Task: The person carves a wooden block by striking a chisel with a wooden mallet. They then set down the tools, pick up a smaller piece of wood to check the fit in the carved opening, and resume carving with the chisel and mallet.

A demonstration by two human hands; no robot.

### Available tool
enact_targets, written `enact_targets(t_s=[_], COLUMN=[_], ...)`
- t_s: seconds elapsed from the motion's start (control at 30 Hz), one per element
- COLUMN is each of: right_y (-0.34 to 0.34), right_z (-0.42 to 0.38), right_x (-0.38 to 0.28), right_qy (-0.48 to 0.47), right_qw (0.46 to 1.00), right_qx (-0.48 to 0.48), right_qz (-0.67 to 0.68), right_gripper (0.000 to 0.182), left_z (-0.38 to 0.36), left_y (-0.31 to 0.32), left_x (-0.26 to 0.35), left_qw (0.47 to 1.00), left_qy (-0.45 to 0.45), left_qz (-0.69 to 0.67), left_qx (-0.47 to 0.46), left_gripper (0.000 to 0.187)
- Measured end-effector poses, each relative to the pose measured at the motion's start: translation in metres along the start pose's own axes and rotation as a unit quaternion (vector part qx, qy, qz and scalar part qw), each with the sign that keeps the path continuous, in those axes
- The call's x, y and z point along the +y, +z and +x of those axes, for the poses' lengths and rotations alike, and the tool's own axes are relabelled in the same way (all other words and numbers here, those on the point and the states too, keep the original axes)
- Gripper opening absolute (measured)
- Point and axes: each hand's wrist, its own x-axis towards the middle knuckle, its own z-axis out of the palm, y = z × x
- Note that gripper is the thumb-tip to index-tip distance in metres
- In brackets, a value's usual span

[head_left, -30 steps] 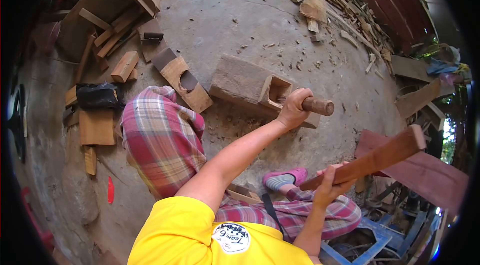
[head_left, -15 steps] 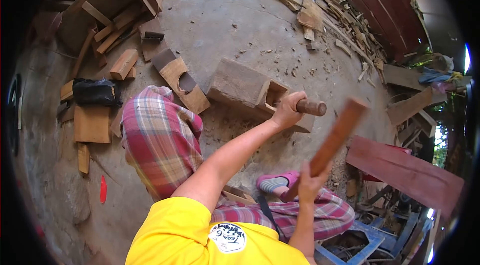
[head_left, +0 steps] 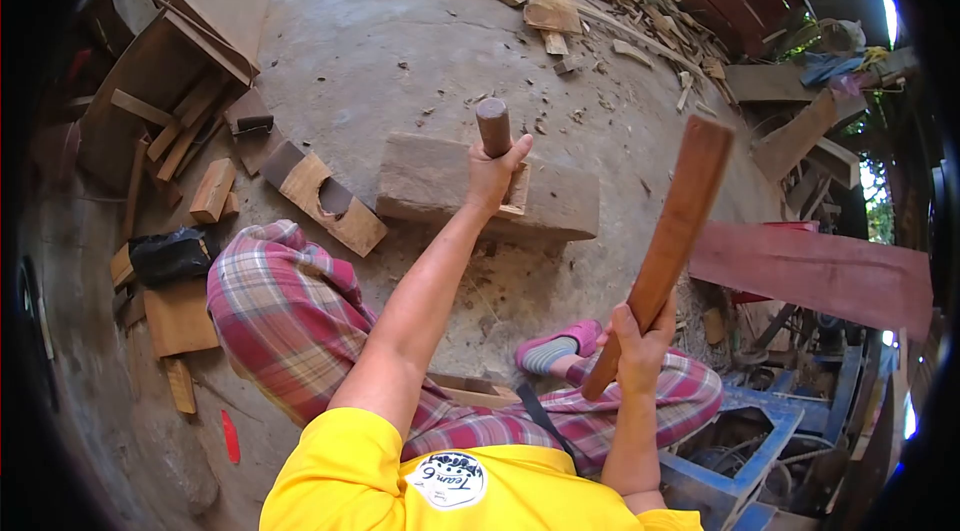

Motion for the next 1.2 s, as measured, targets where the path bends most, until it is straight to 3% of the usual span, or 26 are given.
enact_targets(t_s=[0.1, 0.17, 0.23, 0.33, 0.4, 0.43, 0.5, 0.53, 0.57, 0.63, 0.67, 0.7, 0.8, 0.87, 0.9, 0.97, 1.03, 1.07, 1.1, 1.2], right_y=[0.009, 0.017, 0.029, 0.033, 0.028, 0.028, 0.026, 0.026, 0.026, 0.028, 0.026, 0.023, 0.009, 0.007, 0.002, -0.009, 0.000, -0.028, 0.001, -0.009], right_z=[-0.004, 0.001, 0.015, 0.021, 0.015, 0.013, 0.009, 0.011, 0.011, 0.014, 0.019, 0.015, 0.011, 0.000, -0.002, -0.006, -0.017, -0.010, -0.016, -0.022], right_x=[-0.010, 0.012, 0.015, 0.007, -0.015, -0.027, -0.040, -0.038, -0.029, 0.002, 0.013, 0.012, 0.005, -0.008, -0.007, 0.004, 0.031, 0.084, 0.046, 0.050], right_qy=[-0.076, -0.135, -0.035, 0.034, -0.030, -0.114, -0.157, -0.237, -0.239, -0.156, -0.067, -0.073, 0.020, -0.059, -0.103, -0.214, -0.122, -0.160, 0.026, -0.027], right_qw=[0.997, 0.984, 0.968, 0.966, 0.971, 0.966, 0.973, 0.955, 0.954, 0.953, 0.951, 0.950, 0.967, 0.989, 0.989, 0.969, 0.984, 0.948, 0.977, 0.963], right_qx=[-0.005, 0.016, -0.088, -0.095, -0.067, -0.046, -0.002, 0.014, 0.014, -0.010, -0.071, -0.075, -0.048, 0.026, 0.046, 0.042, 0.097, 0.085, -0.006, -0.038], right_qz=[0.011, -0.117, -0.232, -0.239, -0.229, -0.227, -0.170, -0.180, -0.181, -0.261, -0.294, -0.294, -0.248, -0.131, -0.097, -0.118, -0.083, -0.260, -0.214, -0.266], right_gripper=[0.051, 0.049, 0.048, 0.048, 0.046, 0.046, 0.046, 0.047, 0.047, 0.047, 0.044, 0.044, 0.041, 0.045, 0.053, 0.049, 0.055, 0.048, 0.053, 0.060], left_z=[-0.005, -0.008, -0.013, -0.005, -0.010, -0.013, -0.015, -0.015, -0.018, -0.034, -0.033, -0.029, -0.042, -0.058, -0.062, -0.070, -0.070, -0.070, -0.071, -0.069], left_y=[0.003, 0.003, 0.007, 0.005, 0.002, 0.001, 0.004, 0.003, 0.007, 0.026, 0.025, 0.020, 0.020, 0.027, 0.028, 0.027, 0.025, 0.027, 0.029, 0.028], left_x=[0.001, -0.001, -0.005, -0.006, -0.007, -0.007, -0.007, -0.013, -0.016, -0.006, -0.032, -0.052, -0.037, -0.024, -0.028, -0.033, -0.042, -0.047, -0.049, -0.047], left_qw=[0.998, 0.988, 0.989, 0.991, 0.992, 0.993, 0.987, 0.985, 0.985, 0.983, 0.987, 0.986, 0.962, 0.951, 0.934, 0.908, 0.902, 0.896, 0.897, 0.887], left_qy=[0.019, 0.053, 0.076, 0.095, 0.098, 0.092, 0.098, 0.096, 0.097, 0.141, 0.105, 0.130, 0.177, 0.169, 0.217, 0.246, 0.261, 0.273, 0.276, 0.295], left_qz=[0.062, 0.143, 0.126, 0.091, 0.064, 0.066, 0.125, 0.144, 0.142, 0.108, -0.012, 0.028, 0.169, 0.217, 0.240, 0.277, 0.288, 0.297, 0.293, 0.304], left_qx=[-0.016, -0.017, -0.006, 0.020, 0.038, 0.038, 0.023, 0.000, -0.001, -0.052, -0.117, -0.101, -0.118, -0.144, -0.151, -0.197, -0.187, -0.184, -0.181, -0.183], left_gripper=[0.028, 0.027, 0.027, 0.027, 0.026, 0.026, 0.025, 0.021, 0.021, 0.019, 0.017, 0.017, 0.021, 0.023, 0.024, 0.026, 0.027, 0.028, 0.028, 0.024])
